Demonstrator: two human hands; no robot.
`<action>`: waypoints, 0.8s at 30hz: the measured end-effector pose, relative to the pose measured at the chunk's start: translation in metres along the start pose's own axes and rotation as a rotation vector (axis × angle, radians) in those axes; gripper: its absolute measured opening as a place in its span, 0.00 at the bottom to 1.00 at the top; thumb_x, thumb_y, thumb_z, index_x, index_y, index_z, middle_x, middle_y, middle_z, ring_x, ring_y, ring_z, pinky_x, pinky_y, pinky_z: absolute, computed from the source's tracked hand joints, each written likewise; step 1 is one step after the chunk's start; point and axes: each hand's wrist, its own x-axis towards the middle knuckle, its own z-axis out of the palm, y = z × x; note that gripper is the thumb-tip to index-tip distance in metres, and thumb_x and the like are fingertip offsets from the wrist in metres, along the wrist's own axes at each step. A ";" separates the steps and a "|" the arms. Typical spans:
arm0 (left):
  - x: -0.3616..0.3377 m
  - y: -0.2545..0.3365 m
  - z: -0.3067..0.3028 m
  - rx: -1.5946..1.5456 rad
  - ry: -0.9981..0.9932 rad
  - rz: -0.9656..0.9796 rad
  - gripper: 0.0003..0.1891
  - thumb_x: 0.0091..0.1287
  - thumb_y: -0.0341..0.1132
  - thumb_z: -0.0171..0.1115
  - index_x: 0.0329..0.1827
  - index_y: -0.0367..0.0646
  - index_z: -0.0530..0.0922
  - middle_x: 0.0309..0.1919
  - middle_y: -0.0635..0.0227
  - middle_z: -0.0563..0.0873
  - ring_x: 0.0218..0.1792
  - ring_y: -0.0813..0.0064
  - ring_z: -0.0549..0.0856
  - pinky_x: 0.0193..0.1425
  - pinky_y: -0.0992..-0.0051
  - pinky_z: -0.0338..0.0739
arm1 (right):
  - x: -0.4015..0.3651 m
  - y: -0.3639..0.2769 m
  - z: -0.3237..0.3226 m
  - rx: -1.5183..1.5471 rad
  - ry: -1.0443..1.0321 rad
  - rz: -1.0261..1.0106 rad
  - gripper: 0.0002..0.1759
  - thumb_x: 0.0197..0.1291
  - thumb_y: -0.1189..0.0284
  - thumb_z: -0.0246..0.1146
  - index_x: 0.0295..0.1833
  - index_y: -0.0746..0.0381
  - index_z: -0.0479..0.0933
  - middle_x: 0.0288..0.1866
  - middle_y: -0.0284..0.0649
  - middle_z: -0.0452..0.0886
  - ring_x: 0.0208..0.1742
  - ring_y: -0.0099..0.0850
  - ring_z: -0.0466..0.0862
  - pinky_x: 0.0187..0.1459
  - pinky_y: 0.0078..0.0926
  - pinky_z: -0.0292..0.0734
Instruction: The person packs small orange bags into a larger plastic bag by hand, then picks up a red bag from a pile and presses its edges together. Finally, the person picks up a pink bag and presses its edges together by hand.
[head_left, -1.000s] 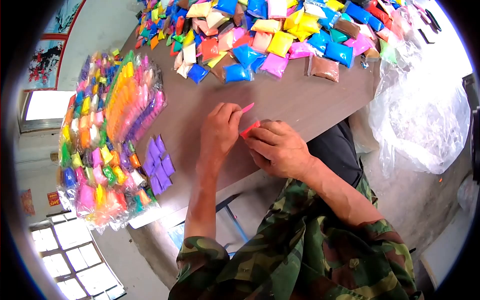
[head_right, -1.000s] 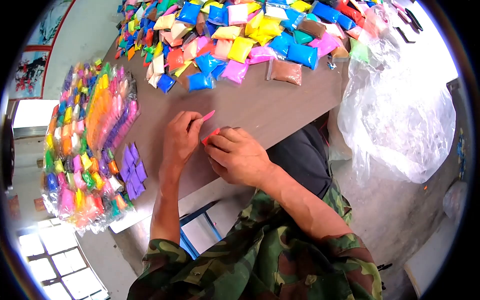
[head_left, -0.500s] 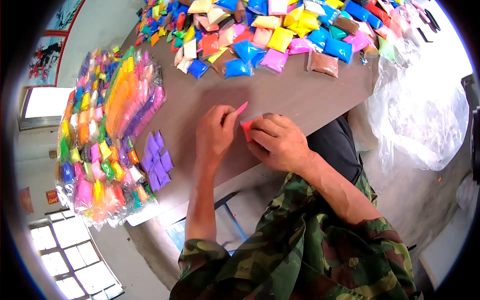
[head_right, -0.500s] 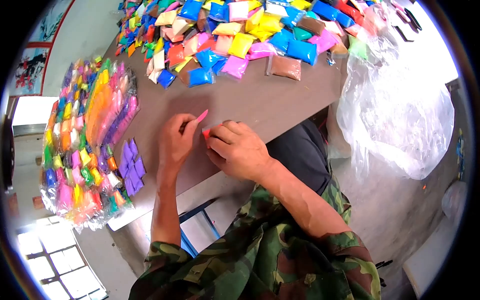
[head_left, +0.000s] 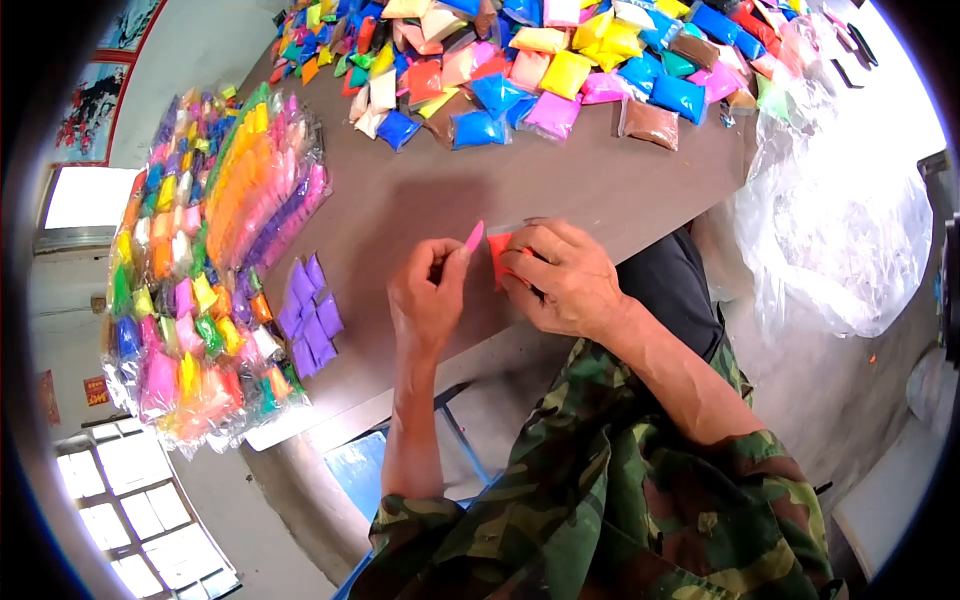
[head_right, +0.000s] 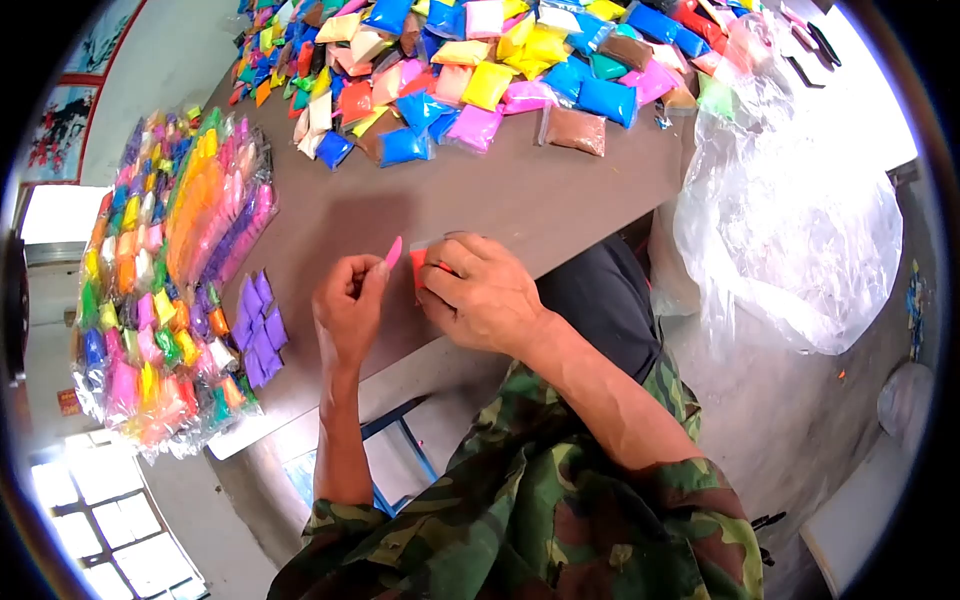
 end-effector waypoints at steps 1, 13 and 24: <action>-0.005 0.005 -0.001 -0.008 -0.030 -0.026 0.07 0.79 0.33 0.70 0.47 0.36 0.88 0.32 0.62 0.92 0.31 0.78 0.88 0.38 0.71 0.82 | -0.001 0.001 0.002 0.011 0.012 0.000 0.11 0.53 0.74 0.78 0.42 0.58 0.86 0.49 0.37 0.85 0.53 0.41 0.88 0.52 0.38 0.86; -0.002 0.005 -0.003 0.055 0.058 -0.041 0.08 0.77 0.33 0.71 0.46 0.35 0.88 0.32 0.63 0.92 0.31 0.77 0.88 0.39 0.72 0.83 | 0.002 -0.005 0.000 -0.014 -0.007 0.048 0.11 0.54 0.75 0.76 0.44 0.58 0.88 0.52 0.38 0.86 0.47 0.39 0.87 0.47 0.36 0.87; -0.021 -0.028 0.004 0.181 0.190 0.068 0.08 0.77 0.34 0.72 0.45 0.36 0.88 0.30 0.62 0.91 0.29 0.76 0.88 0.37 0.72 0.82 | 0.001 -0.003 0.007 -0.051 -0.005 0.052 0.06 0.56 0.77 0.74 0.40 0.60 0.88 0.53 0.37 0.88 0.45 0.38 0.88 0.46 0.35 0.88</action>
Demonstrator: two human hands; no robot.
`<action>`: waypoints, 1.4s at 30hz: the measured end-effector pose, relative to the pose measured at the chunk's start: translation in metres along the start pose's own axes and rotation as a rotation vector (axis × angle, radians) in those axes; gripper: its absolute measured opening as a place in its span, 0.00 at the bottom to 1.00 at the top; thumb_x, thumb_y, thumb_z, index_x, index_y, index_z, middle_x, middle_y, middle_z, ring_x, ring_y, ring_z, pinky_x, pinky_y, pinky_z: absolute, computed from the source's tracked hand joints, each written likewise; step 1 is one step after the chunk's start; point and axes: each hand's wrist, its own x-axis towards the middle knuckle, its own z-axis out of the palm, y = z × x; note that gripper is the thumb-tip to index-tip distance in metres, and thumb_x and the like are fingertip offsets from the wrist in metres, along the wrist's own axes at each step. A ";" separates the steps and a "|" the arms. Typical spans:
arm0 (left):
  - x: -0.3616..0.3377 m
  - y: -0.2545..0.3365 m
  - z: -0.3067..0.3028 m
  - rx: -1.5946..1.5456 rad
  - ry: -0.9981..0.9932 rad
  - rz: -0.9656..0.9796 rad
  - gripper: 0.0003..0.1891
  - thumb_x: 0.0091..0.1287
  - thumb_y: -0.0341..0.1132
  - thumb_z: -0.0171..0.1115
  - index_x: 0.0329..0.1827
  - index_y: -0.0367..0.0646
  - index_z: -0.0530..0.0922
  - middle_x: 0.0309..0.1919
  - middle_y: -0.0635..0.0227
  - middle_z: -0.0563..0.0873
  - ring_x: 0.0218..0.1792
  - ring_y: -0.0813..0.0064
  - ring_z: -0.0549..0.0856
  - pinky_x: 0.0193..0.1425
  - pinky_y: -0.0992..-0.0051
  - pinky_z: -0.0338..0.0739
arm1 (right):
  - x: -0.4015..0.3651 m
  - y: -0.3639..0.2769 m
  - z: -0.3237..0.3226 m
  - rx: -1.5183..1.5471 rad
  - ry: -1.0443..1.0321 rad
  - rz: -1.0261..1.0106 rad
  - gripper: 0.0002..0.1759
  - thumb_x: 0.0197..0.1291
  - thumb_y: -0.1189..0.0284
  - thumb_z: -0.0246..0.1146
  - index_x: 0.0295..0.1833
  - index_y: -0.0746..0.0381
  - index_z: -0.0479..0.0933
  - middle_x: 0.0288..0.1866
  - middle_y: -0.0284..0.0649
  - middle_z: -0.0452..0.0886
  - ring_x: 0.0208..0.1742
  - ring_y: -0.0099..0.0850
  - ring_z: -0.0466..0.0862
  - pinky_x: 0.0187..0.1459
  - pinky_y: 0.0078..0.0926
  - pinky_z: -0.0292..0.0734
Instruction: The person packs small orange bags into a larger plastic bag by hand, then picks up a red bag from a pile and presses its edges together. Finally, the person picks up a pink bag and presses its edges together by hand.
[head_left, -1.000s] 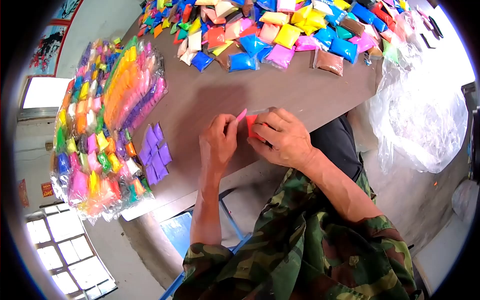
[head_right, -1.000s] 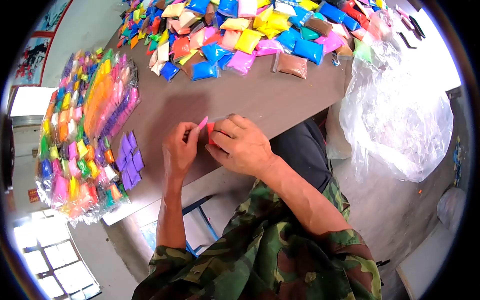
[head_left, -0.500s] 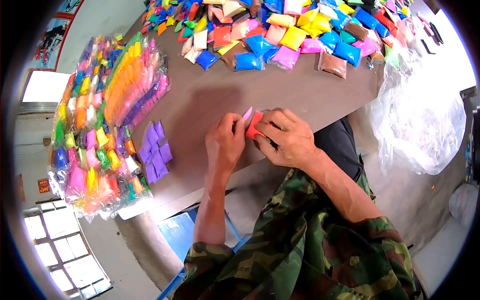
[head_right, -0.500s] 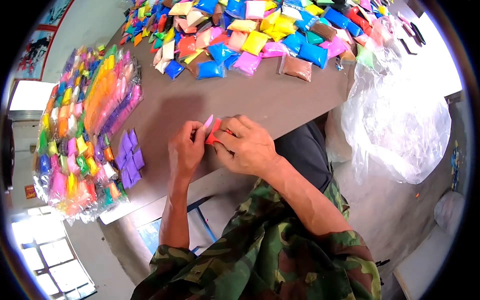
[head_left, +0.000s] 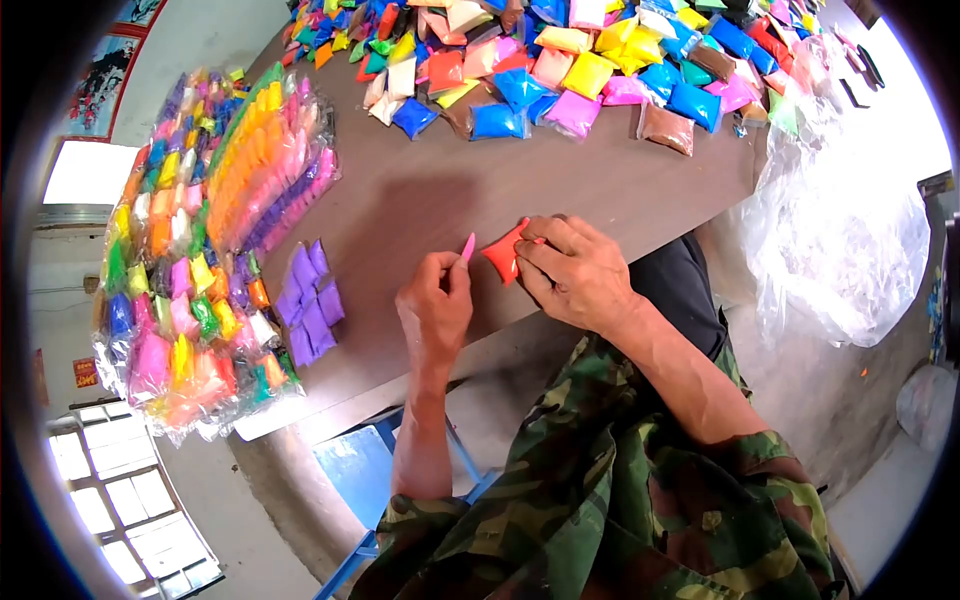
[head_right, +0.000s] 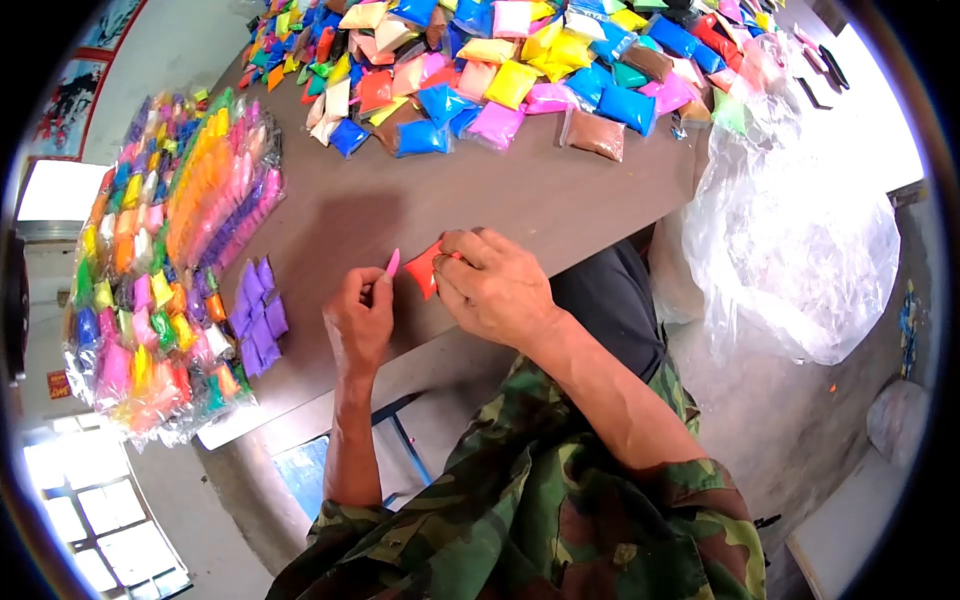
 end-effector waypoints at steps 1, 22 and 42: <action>0.000 0.000 -0.003 0.002 0.001 0.003 0.08 0.77 0.34 0.72 0.45 0.36 0.88 0.30 0.62 0.91 0.29 0.76 0.88 0.37 0.72 0.82 | -0.001 0.001 0.001 0.000 0.005 0.003 0.06 0.56 0.77 0.74 0.40 0.59 0.88 0.53 0.36 0.88 0.45 0.37 0.88 0.45 0.35 0.88; -0.001 0.021 0.013 -0.052 -0.044 0.073 0.04 0.74 0.30 0.72 0.46 0.39 0.89 0.33 0.59 0.92 0.31 0.68 0.90 0.40 0.68 0.85 | -0.001 0.002 0.000 0.018 0.007 -0.006 0.06 0.57 0.77 0.75 0.40 0.59 0.87 0.49 0.35 0.87 0.44 0.37 0.87 0.45 0.36 0.87; -0.013 0.011 -0.009 -0.136 -0.082 -0.051 0.06 0.77 0.32 0.72 0.46 0.38 0.88 0.32 0.63 0.91 0.32 0.77 0.88 0.40 0.71 0.82 | 0.000 -0.001 -0.002 0.026 0.022 0.017 0.08 0.55 0.79 0.76 0.40 0.60 0.88 0.47 0.35 0.89 0.46 0.38 0.89 0.46 0.35 0.87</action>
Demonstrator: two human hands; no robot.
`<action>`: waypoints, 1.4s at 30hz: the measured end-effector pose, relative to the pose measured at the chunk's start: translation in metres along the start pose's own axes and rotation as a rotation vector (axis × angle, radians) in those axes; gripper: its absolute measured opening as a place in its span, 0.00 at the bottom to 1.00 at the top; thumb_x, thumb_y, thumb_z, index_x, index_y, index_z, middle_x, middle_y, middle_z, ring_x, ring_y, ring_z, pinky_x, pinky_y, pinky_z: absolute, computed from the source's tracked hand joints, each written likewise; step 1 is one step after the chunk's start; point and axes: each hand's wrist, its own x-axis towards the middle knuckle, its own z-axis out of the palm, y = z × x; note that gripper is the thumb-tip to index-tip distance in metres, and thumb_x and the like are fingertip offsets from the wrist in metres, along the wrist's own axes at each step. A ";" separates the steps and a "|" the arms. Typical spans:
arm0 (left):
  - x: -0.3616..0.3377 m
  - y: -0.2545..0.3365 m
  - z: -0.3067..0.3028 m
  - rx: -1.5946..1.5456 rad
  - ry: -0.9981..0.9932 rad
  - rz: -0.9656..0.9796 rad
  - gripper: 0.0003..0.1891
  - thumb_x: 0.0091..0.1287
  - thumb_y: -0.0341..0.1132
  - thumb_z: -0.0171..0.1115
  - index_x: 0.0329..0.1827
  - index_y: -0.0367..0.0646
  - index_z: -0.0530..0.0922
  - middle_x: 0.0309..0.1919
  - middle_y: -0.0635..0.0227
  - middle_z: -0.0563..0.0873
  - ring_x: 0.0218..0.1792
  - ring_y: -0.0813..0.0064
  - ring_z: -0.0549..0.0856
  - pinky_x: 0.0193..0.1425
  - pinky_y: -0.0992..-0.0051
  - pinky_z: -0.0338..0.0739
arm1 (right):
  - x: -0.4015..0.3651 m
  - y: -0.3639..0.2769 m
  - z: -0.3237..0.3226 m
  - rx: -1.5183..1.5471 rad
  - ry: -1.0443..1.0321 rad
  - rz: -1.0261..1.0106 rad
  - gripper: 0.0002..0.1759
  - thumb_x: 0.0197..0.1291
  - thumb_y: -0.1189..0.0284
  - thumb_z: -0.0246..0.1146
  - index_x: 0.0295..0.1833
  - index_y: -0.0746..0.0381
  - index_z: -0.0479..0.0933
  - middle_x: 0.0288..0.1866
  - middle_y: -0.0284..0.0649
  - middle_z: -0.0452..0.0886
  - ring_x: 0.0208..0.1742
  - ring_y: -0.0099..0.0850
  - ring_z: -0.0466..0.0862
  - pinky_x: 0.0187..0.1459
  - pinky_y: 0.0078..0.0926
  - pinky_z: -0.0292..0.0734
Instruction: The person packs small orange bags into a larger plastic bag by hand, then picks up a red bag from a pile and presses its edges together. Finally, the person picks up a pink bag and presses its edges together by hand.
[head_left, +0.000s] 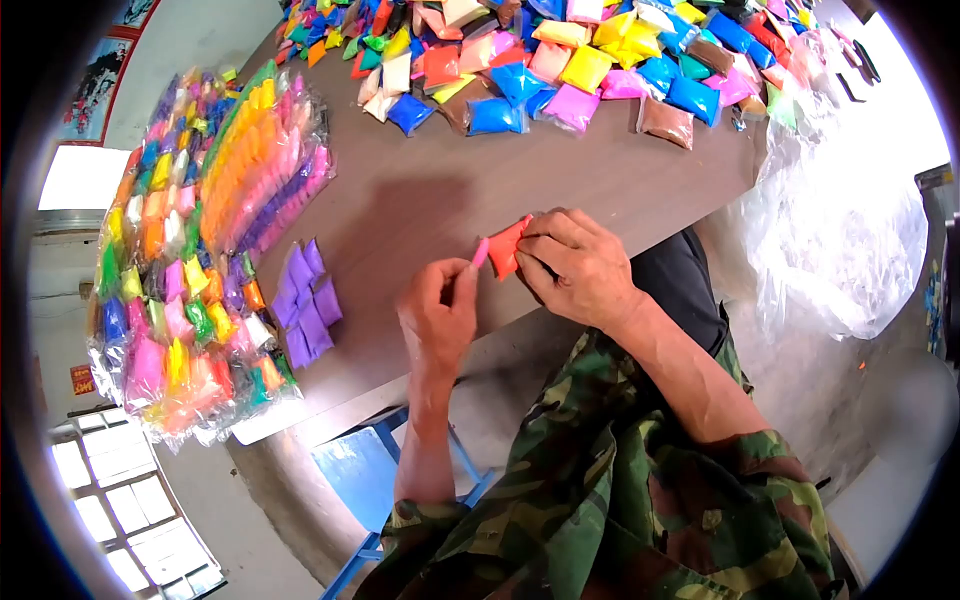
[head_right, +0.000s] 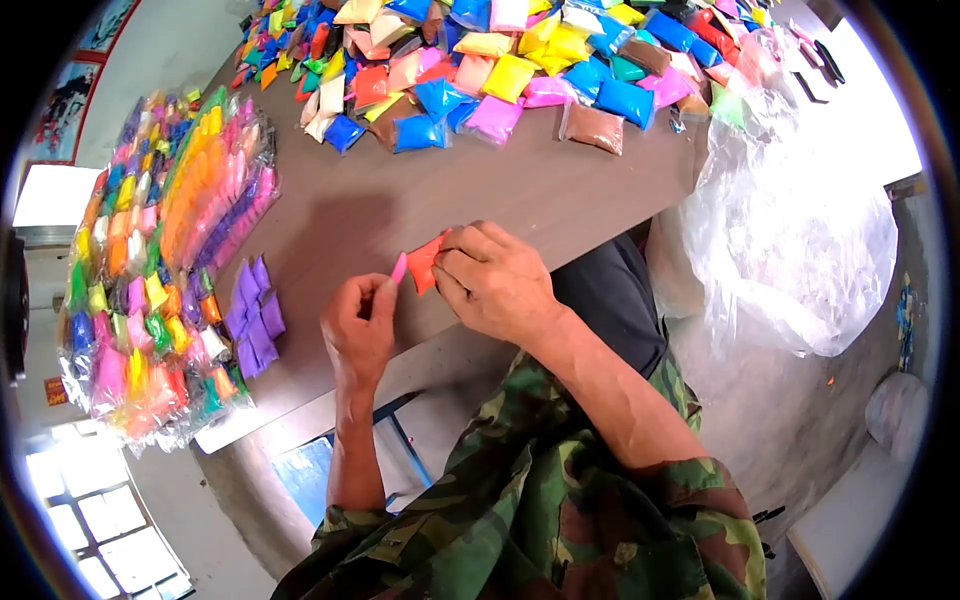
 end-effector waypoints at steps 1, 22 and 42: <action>-0.005 0.002 0.002 -0.060 -0.008 0.052 0.06 0.77 0.32 0.72 0.46 0.38 0.88 0.31 0.63 0.91 0.32 0.76 0.88 0.40 0.71 0.82 | 0.000 0.000 0.000 0.002 -0.003 0.002 0.08 0.55 0.79 0.76 0.40 0.60 0.88 0.47 0.35 0.89 0.46 0.38 0.89 0.46 0.35 0.87; -0.011 0.009 0.021 -0.127 0.107 0.033 0.08 0.77 0.34 0.72 0.45 0.36 0.89 0.32 0.66 0.90 0.32 0.83 0.85 0.39 0.75 0.81 | 0.012 -0.004 -0.014 -0.044 -0.176 0.035 0.17 0.58 0.71 0.76 0.55 0.58 0.88 0.58 0.36 0.87 0.60 0.42 0.86 0.55 0.40 0.87; 0.005 -0.010 0.008 0.074 0.169 0.003 0.05 0.74 0.31 0.73 0.44 0.39 0.86 0.34 0.59 0.91 0.31 0.57 0.91 0.37 0.62 0.84 | 0.004 -0.001 -0.010 -0.047 -0.122 -0.011 0.22 0.52 0.66 0.83 0.52 0.59 0.88 0.49 0.36 0.86 0.54 0.39 0.87 0.52 0.38 0.86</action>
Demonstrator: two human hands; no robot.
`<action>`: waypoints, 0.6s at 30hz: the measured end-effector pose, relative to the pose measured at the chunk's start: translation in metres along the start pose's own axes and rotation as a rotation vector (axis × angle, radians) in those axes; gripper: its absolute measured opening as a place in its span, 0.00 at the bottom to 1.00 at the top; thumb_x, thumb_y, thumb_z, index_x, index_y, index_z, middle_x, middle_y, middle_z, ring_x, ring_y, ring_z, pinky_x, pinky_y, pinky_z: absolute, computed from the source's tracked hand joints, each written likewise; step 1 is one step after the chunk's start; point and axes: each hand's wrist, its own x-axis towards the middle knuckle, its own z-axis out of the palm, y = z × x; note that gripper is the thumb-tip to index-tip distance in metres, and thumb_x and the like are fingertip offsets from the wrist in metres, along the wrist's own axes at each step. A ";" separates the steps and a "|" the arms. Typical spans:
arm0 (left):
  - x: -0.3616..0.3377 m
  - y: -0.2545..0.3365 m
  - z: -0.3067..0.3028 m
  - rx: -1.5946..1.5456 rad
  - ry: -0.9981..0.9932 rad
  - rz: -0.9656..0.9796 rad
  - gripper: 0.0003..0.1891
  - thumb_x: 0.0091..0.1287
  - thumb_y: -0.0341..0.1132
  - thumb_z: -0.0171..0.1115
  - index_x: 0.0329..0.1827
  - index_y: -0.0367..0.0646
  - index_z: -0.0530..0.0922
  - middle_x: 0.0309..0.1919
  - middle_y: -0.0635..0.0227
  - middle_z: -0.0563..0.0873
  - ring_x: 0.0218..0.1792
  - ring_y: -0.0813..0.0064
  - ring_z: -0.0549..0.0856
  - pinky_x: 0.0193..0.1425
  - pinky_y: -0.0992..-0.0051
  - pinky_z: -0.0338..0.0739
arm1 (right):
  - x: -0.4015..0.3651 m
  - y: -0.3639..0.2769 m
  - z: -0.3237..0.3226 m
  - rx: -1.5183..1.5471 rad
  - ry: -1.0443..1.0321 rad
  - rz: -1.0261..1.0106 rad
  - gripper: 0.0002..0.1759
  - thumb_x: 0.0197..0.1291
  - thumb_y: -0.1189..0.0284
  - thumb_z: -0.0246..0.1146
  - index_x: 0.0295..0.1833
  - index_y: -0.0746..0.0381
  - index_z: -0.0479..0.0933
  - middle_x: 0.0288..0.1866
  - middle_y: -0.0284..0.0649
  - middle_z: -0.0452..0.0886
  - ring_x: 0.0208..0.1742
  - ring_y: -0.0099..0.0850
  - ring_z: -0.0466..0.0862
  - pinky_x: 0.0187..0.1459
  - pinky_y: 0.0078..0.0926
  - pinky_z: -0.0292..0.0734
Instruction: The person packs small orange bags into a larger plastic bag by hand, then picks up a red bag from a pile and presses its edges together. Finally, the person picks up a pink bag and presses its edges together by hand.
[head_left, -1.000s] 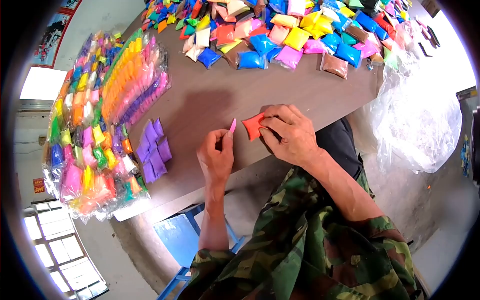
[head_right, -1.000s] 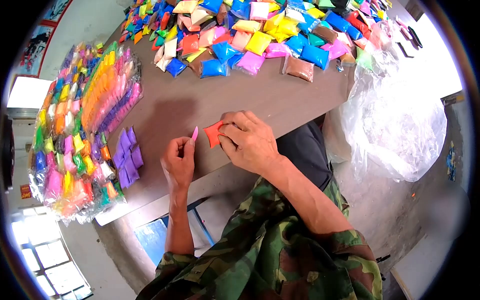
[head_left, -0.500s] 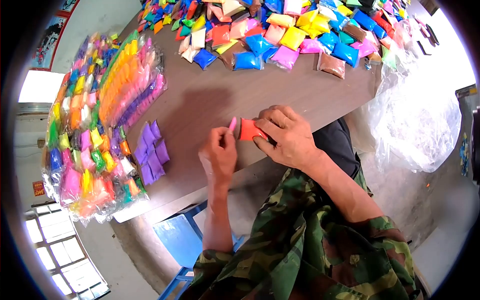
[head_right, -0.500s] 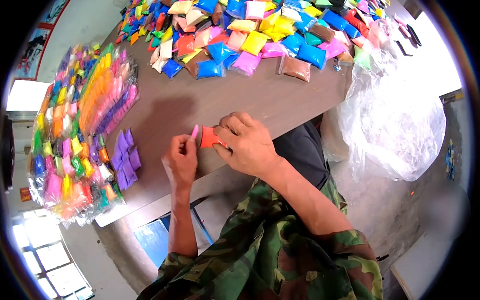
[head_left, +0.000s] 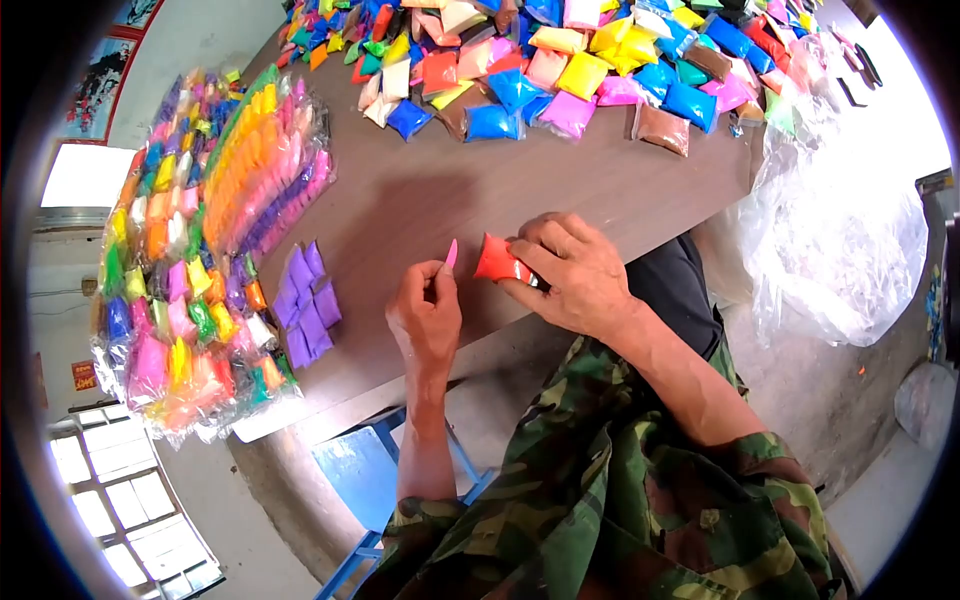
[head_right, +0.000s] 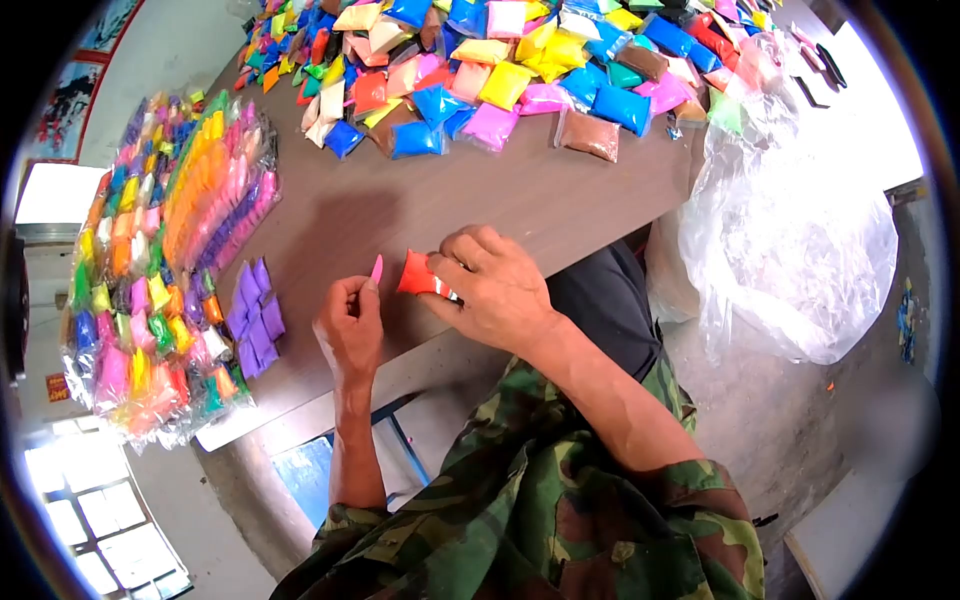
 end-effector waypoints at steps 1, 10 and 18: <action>-0.001 0.006 -0.007 -0.025 -0.012 -0.029 0.05 0.74 0.31 0.73 0.44 0.39 0.86 0.33 0.58 0.91 0.31 0.56 0.91 0.37 0.63 0.84 | -0.001 -0.001 0.001 0.009 0.017 0.002 0.22 0.51 0.66 0.83 0.52 0.58 0.88 0.49 0.35 0.86 0.54 0.39 0.87 0.52 0.38 0.86; -0.011 -0.013 -0.003 0.080 -0.016 -0.010 0.04 0.75 0.30 0.72 0.44 0.40 0.86 0.34 0.58 0.91 0.31 0.56 0.91 0.38 0.62 0.84 | -0.003 0.001 0.000 0.022 -0.003 0.019 0.19 0.53 0.68 0.81 0.51 0.57 0.88 0.54 0.37 0.86 0.59 0.40 0.86 0.55 0.38 0.86; -0.011 -0.029 -0.001 -0.051 0.094 -0.043 0.06 0.77 0.32 0.71 0.45 0.38 0.87 0.31 0.64 0.90 0.29 0.74 0.87 0.37 0.70 0.82 | -0.007 -0.027 0.000 -0.103 -0.057 -0.044 0.19 0.61 0.69 0.75 0.57 0.61 0.87 0.65 0.40 0.85 0.70 0.45 0.83 0.69 0.49 0.78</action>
